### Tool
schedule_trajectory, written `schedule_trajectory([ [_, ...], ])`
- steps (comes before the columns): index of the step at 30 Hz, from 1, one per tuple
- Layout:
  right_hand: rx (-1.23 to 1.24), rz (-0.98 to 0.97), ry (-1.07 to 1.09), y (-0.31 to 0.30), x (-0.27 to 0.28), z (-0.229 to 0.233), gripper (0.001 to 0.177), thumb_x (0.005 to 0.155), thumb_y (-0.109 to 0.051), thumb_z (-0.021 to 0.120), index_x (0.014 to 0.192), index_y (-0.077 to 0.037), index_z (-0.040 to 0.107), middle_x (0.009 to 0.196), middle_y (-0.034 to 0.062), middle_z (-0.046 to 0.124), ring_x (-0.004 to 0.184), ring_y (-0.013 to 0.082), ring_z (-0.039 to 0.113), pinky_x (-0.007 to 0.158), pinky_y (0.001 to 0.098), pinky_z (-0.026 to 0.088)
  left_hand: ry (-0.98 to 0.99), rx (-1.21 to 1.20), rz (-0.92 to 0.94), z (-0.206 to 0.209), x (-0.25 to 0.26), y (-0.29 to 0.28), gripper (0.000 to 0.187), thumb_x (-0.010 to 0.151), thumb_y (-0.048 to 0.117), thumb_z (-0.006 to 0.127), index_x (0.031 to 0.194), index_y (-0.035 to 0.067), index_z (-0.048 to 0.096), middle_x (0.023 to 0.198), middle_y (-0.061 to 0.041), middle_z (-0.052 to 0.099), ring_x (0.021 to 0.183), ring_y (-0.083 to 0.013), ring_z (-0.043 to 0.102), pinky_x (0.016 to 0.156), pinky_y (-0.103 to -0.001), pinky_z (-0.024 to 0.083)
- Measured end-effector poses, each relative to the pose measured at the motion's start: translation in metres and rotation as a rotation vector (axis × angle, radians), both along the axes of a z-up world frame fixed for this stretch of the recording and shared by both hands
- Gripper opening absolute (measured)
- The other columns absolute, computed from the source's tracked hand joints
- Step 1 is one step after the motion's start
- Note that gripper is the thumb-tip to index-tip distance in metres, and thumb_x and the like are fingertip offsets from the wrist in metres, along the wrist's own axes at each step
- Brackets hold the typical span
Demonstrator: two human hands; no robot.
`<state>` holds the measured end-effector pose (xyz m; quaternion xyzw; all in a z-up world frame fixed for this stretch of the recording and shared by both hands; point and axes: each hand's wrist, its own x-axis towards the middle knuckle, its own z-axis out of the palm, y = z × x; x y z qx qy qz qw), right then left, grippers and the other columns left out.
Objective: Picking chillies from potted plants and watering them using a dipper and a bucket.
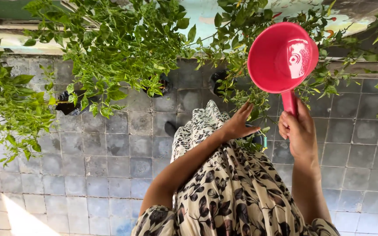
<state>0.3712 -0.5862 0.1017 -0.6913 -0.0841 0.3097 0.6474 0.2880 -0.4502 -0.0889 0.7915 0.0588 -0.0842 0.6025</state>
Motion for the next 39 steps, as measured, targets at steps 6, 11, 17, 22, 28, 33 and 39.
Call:
schedule_trajectory([
  [6,-0.055,-0.005,-0.04,-0.002,0.0,-0.005,0.036,0.102,-0.003,0.051,0.138,-0.003,0.05,0.076,-0.0018,0.045,0.051,0.0042,0.039,0.045,0.021,0.03,-0.058,-0.017,0.011,-0.023,0.003,-0.019,0.115,0.085,0.053,0.076,0.16,-0.009,0.014,0.171,-0.027,0.002,0.159,-0.0398,0.012,0.126,-0.042,0.024],
  [11,-0.118,0.025,-0.082,0.001,-0.002,-0.004,0.04,0.103,-0.004,0.05,0.143,-0.004,0.049,0.073,-0.0021,0.046,0.052,0.0036,0.039,0.045,0.0211,0.03,-0.018,-0.014,-0.011,-0.01,0.003,-0.018,0.114,0.087,0.052,0.075,0.16,-0.009,0.012,0.171,-0.027,0.0,0.159,-0.0396,0.01,0.125,-0.043,0.023],
  [17,-0.178,0.027,-0.115,0.0,-0.001,-0.011,0.046,0.102,-0.003,0.052,0.148,-0.004,0.047,0.073,-0.0023,0.048,0.054,0.0036,0.042,0.045,0.0215,0.032,0.04,-0.07,-0.011,0.001,0.002,-0.013,0.111,0.086,0.051,0.072,0.161,-0.007,0.013,0.172,-0.025,0.0,0.157,-0.0386,0.015,0.123,-0.041,0.026],
  [22,-0.212,0.015,-0.13,-0.005,0.0,-0.019,0.042,0.103,-0.002,0.054,0.145,-0.002,0.048,0.077,-0.002,0.048,0.058,0.004,0.043,0.048,0.0221,0.034,0.014,-0.055,0.006,-0.003,0.001,-0.014,0.112,0.087,0.051,0.073,0.161,-0.008,0.013,0.171,-0.026,0.001,0.158,-0.0397,0.014,0.125,-0.042,0.024],
  [28,-0.119,0.012,-0.032,-0.006,0.004,-0.011,0.039,0.103,-0.004,0.051,0.143,-0.001,0.05,0.074,-0.0009,0.047,0.052,0.0047,0.039,0.046,0.0222,0.03,0.047,-0.052,-0.019,0.005,0.0,-0.011,0.111,0.088,0.055,0.07,0.16,-0.007,0.013,0.172,-0.025,0.001,0.156,-0.0399,0.016,0.123,-0.043,0.026],
  [33,0.054,-0.022,0.145,-0.005,0.005,-0.003,0.046,0.101,-0.005,0.049,0.147,-0.002,0.049,0.075,-0.0026,0.041,0.051,0.0037,0.036,0.046,0.0209,0.03,0.015,-0.06,0.005,-0.003,0.0,-0.014,0.109,0.088,0.052,0.072,0.16,-0.008,0.016,0.171,-0.026,0.005,0.157,-0.0398,0.017,0.123,-0.043,0.027],
  [39,0.054,-0.035,0.092,-0.009,0.006,-0.007,0.048,0.101,-0.005,0.049,0.149,-0.005,0.047,0.076,-0.0027,0.042,0.052,0.0035,0.037,0.046,0.0207,0.03,0.002,-0.065,0.017,0.0,0.0,-0.012,0.108,0.086,0.049,0.074,0.16,-0.008,0.018,0.172,-0.025,0.007,0.156,-0.0393,0.021,0.122,-0.043,0.03],
])
